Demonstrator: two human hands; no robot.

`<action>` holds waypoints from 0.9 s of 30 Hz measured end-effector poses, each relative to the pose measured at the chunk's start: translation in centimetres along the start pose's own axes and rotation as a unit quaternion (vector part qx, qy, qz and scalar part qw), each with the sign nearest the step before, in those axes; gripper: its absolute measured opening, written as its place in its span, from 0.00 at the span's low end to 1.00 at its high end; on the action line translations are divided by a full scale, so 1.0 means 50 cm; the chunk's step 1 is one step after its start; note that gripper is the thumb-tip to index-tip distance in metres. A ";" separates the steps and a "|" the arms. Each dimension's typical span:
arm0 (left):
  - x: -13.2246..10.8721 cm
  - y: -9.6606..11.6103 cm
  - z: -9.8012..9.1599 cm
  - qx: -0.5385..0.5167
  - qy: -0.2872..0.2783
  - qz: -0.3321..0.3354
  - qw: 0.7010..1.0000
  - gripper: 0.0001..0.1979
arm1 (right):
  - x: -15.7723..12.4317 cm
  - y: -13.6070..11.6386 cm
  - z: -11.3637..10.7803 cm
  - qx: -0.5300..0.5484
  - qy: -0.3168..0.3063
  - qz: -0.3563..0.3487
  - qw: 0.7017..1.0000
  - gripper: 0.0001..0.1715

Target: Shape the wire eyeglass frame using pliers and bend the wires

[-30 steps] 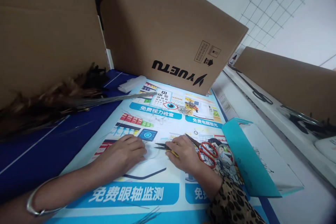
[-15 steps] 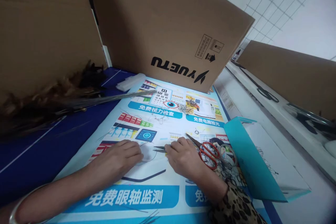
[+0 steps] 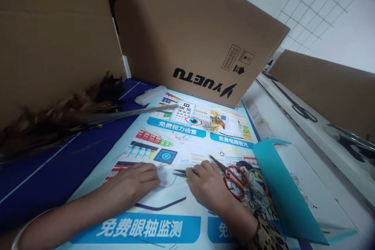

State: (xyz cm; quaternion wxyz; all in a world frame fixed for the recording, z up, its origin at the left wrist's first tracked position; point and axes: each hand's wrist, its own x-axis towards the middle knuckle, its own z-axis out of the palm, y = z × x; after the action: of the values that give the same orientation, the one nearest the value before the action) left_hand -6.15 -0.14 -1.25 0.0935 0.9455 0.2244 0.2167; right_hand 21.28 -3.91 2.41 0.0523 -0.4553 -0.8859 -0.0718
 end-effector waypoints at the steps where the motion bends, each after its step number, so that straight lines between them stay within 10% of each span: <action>1: -0.001 -0.002 0.000 -0.002 -0.003 0.005 1.000 0.13 | 0.000 0.002 0.001 0.002 0.000 0.000 1.000 0.14; 27: -0.026 -0.036 -0.006 -0.042 -0.039 0.014 0.998 0.14 | -0.002 0.056 0.078 0.184 0.182 0.004 0.966 0.16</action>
State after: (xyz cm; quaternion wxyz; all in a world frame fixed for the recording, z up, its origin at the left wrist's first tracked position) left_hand -8.00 0.85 -1.94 0.1384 0.9515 0.1980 0.1903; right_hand 23.53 -1.70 -1.22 0.2959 -0.4202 -0.8578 0.0108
